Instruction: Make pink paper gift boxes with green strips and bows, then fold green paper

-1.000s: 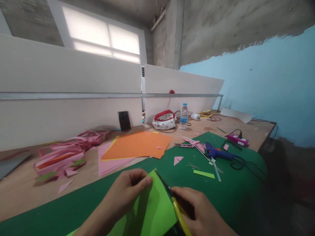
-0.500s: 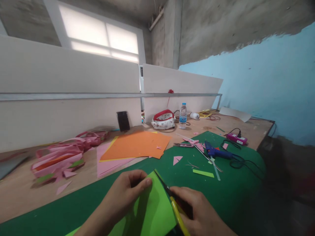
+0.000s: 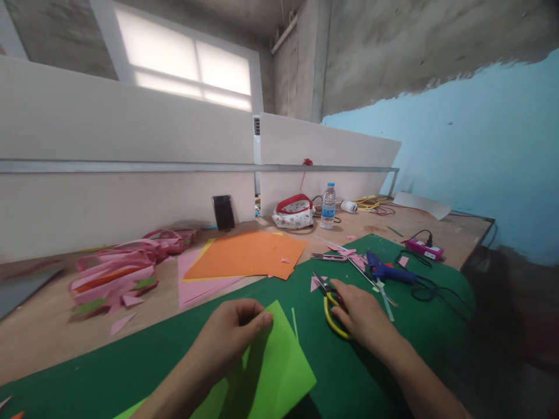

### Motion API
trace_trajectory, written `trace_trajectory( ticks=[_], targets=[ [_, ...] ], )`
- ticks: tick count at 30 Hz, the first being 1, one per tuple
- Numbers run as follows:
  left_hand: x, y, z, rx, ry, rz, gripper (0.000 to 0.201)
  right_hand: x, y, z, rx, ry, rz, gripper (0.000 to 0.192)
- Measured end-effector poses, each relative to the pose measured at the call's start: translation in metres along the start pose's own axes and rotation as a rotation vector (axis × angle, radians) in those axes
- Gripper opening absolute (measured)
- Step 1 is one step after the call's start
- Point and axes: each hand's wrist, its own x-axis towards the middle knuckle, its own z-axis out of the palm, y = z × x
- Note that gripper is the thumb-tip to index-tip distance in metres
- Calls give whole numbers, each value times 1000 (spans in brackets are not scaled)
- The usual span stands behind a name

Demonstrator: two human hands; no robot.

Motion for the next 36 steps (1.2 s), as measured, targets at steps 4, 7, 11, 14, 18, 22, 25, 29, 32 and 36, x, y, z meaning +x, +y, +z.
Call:
trace_trajectory(
  ticks=[4, 7, 11, 14, 18, 22, 25, 29, 32, 36],
  targets=[
    [0, -1, 2, 11, 9, -55, 35, -8, -12, -2, 7, 75, -14, 29],
    [-1, 1, 3, 21, 3, -50, 34, -20, -38, -3, 274, 20, -108, 21],
    [-4, 7, 4, 43, 2, -3, 32, -32, -68, 8, 681, -266, -75, 15],
    [-5, 10, 4, 52, -10, 10, 31, -34, -74, 14, 781, -332, 16, 24],
    [-6, 8, 6, 50, -38, -11, 31, -36, -71, 16, 940, -399, 104, 18],
    [-5, 5, 6, 39, -43, -20, 30, -38, -68, 17, 994, -388, 117, 18],
    [-4, 2, 1, 35, -18, -16, 30, -33, -58, 10, 995, -311, 130, 21],
    [-1, -1, -17, 22, 49, -16, 27, -20, -23, -10, 1013, -110, 196, 23],
    [1, -3, -33, -22, 125, -7, 26, -15, 10, -22, 1067, -39, 295, 26],
    [1, -5, -41, -142, 188, -36, 35, -17, 39, -24, 1131, -10, 354, 30]
  ],
)
